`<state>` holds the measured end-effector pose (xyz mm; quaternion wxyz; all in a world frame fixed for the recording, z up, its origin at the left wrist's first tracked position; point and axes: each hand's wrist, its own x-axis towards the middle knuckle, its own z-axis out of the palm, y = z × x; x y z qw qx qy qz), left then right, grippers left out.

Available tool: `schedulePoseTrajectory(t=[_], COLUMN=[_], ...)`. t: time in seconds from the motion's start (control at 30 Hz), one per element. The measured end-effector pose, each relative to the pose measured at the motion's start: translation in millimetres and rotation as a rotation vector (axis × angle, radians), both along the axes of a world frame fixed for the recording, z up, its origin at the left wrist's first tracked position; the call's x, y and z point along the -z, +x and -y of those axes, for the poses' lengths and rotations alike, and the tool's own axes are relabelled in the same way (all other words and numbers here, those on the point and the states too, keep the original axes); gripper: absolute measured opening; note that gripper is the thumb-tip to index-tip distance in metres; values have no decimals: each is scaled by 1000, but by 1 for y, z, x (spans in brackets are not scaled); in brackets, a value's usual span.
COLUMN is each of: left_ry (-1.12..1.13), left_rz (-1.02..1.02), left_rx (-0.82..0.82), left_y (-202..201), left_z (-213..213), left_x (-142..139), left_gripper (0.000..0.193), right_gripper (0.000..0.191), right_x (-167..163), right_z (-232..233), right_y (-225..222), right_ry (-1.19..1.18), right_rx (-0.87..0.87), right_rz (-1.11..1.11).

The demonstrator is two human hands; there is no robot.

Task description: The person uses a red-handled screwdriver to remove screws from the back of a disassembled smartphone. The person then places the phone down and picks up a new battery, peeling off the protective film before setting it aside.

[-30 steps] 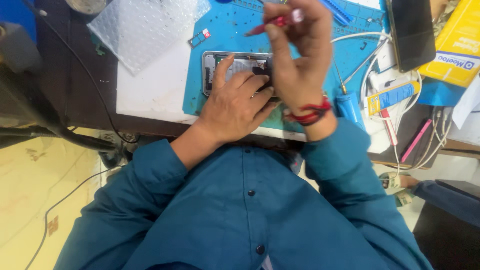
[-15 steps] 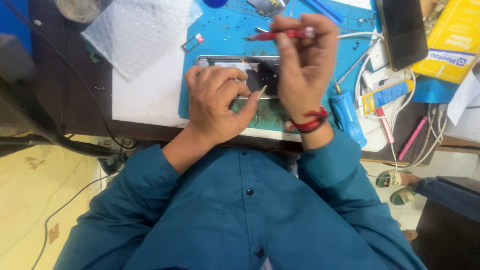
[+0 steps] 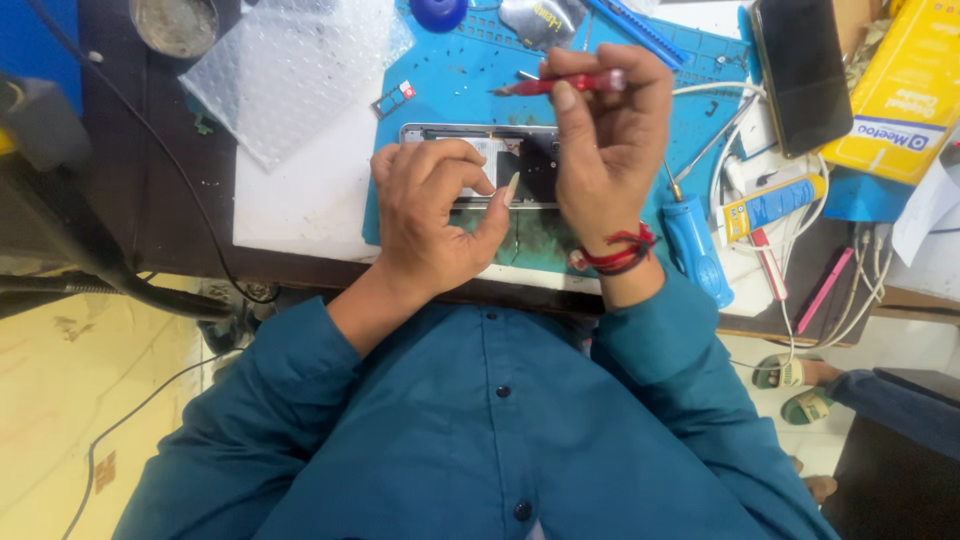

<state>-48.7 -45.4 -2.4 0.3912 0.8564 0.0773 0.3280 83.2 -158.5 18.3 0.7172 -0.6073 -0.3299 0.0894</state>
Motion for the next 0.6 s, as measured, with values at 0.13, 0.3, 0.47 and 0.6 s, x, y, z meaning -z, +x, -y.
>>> schedulePoseTrajectory(t=[0.13, 0.3, 0.47, 0.6], left_ry=[16, 13, -23, 6], left_rz=[-28, -35, -46, -59], left_rx=[13, -14, -40, -40], left_y=[1, 1, 0, 0], left_z=[1, 0, 1, 1], left_x=[1, 2, 4, 5], left_gripper=[21, 22, 34, 38], right_gripper=[28, 31, 31, 30], right_x=[10, 13, 10, 9], right_z=[-14, -12, 28, 56], right_y=[1, -2, -15, -23], right_ry=[19, -28, 77, 103], right_rx=[-68, -12, 74, 117], right_rz=[-32, 12, -169, -266])
